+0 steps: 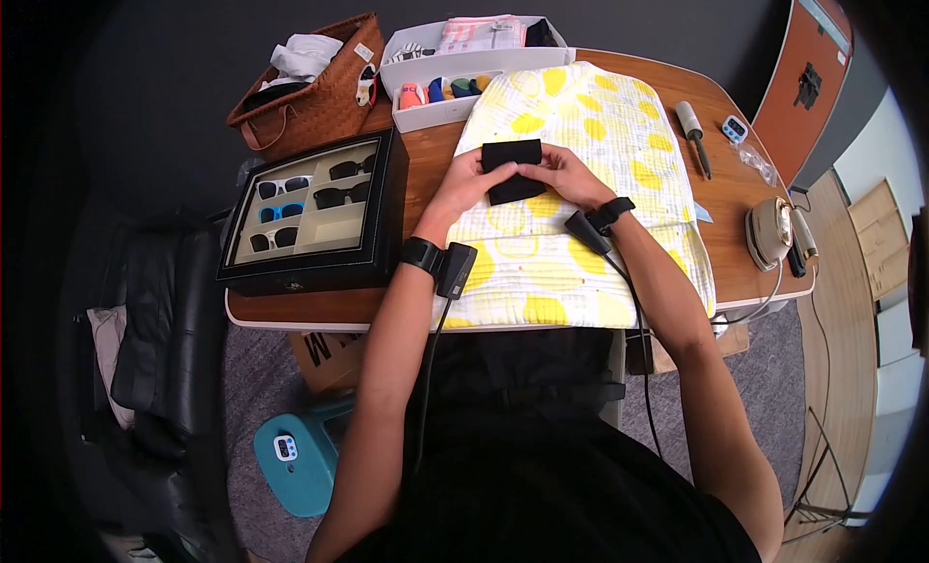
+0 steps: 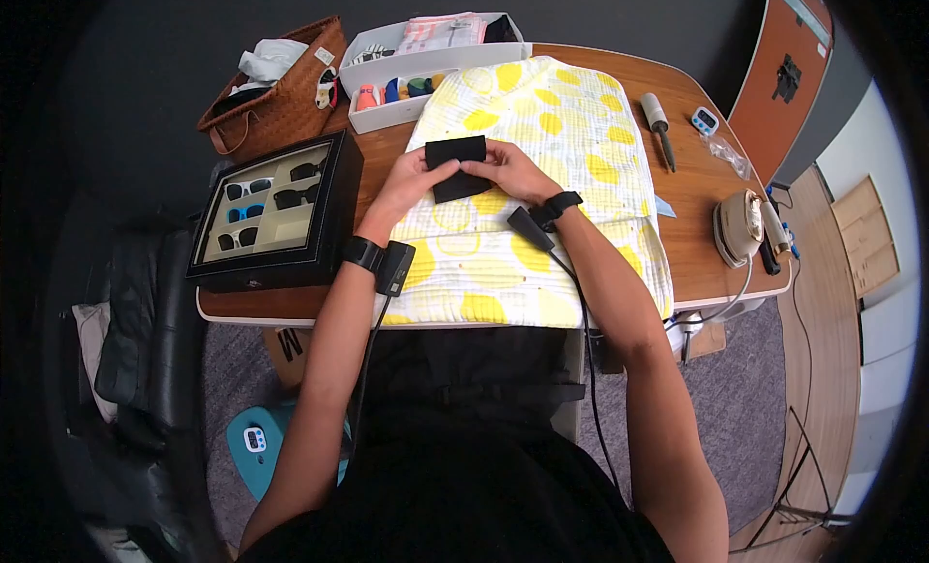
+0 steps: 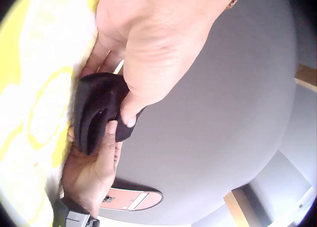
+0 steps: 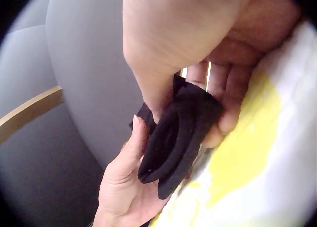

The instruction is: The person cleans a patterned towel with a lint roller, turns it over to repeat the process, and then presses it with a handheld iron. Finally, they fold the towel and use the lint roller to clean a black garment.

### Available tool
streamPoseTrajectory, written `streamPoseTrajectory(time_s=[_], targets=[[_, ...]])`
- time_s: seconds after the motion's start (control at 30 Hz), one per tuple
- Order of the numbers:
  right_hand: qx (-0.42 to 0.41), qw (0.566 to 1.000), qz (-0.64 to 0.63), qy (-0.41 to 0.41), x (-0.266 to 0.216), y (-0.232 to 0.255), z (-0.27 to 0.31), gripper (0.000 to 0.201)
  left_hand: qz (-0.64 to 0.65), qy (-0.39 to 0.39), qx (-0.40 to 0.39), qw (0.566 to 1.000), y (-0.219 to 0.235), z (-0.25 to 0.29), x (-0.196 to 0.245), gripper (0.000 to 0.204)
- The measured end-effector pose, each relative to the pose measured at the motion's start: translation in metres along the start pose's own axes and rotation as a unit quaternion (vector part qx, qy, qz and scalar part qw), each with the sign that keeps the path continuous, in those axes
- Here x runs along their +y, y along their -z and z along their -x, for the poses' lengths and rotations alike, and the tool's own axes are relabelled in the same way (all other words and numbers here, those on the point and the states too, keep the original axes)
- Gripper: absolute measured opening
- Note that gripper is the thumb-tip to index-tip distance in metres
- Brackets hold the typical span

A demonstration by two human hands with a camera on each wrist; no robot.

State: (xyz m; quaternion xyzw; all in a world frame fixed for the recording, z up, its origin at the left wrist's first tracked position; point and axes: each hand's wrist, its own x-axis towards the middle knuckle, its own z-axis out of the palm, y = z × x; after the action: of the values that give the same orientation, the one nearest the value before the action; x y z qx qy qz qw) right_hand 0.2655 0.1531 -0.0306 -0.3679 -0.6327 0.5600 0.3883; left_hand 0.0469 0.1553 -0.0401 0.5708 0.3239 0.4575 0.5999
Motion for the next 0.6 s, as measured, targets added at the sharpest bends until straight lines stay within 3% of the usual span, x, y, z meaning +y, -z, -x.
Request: streamPoseTrajectory(time_s=[0.1, 0.2, 0.27, 0.6], targets=[[0.008, 0.997, -0.066, -0.029, -0.001, 0.0, 0.002, 0.033, -0.02, -0.02, -0.038, 0.999, 0.001, 0.001, -0.004, 0.044], [0.055, 0.997, -0.028, -0.05, 0.001, 0.001, -0.002, 0.033, -0.026, -0.017, -0.028, 0.999, 0.003, -0.002, -0.007, 0.059], [0.067, 0.996, -0.03, -0.052, -0.001, 0.006, -0.002, 0.033, -0.017, -0.004, -0.068, 0.998, 0.005, -0.003, -0.009, 0.065], [0.094, 0.993, -0.052, -0.042, -0.001, 0.008, -0.001, 0.035, 0.006, -0.012, -0.081, 0.997, 0.005, -0.004, -0.011, 0.07]])
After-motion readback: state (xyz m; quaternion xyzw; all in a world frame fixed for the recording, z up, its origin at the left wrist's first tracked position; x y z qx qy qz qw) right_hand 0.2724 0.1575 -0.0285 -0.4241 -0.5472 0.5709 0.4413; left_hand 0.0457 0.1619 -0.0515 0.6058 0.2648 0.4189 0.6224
